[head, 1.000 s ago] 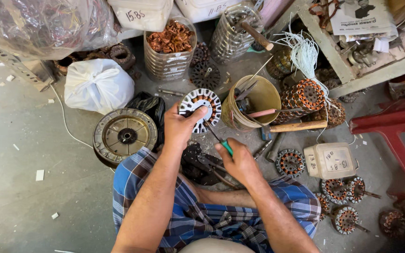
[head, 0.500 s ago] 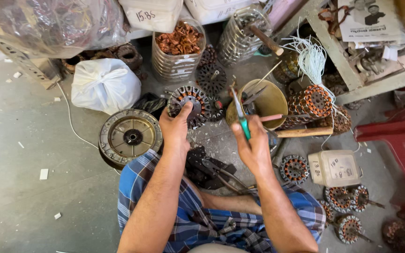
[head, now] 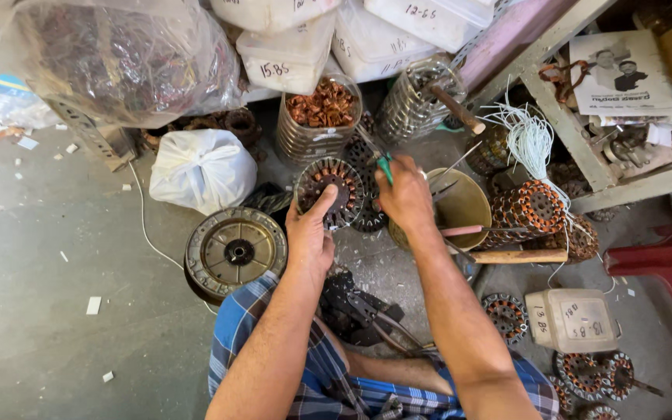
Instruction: The person uses pliers to strip or cut wires on a ceiling fan stator and then weaves the wires through the center of the motor component.
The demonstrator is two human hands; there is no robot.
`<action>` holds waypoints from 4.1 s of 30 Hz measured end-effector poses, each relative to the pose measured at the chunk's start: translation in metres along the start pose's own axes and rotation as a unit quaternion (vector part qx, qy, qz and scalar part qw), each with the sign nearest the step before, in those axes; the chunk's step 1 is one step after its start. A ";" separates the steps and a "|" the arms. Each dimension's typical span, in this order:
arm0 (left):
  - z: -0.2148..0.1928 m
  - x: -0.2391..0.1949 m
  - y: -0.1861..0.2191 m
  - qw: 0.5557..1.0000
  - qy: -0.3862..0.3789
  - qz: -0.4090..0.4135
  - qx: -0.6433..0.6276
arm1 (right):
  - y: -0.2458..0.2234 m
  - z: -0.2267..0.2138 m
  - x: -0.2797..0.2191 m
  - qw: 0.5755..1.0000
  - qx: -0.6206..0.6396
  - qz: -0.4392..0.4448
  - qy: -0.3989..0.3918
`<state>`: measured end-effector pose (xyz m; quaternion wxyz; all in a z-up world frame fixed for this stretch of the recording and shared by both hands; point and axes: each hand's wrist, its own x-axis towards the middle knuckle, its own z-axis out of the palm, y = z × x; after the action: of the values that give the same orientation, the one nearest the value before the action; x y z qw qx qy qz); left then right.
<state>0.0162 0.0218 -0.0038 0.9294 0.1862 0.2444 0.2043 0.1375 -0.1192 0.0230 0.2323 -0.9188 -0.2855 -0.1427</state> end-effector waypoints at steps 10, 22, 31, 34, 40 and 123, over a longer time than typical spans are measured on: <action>-0.007 -0.010 -0.017 0.999 -0.022 0.008 0.036 | -0.003 -0.073 -0.136 0.910 0.306 0.203 -0.193; 0.000 -0.021 -0.016 0.982 -0.110 0.040 0.149 | -0.018 -0.082 -0.140 0.968 0.111 0.150 -0.169; -0.001 -0.026 -0.022 0.971 -0.180 0.006 0.159 | -0.002 -0.064 -0.163 0.661 0.613 0.349 -0.257; -0.004 -0.025 -0.020 0.966 -0.198 0.009 0.168 | -0.002 -0.058 -0.168 0.631 0.653 0.323 -0.267; 0.002 -0.026 -0.017 0.951 -0.259 -0.029 0.168 | -0.010 -0.045 -0.193 0.217 0.899 0.230 -0.303; -0.005 -0.015 -0.024 0.969 -0.079 0.102 0.212 | -0.033 -0.073 -0.186 0.973 0.198 0.079 -0.087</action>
<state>0.0083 -0.0041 -0.0131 0.8595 0.4182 0.1879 0.2259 -0.0396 -0.2181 0.0230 0.3945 -0.8830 -0.2539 0.0164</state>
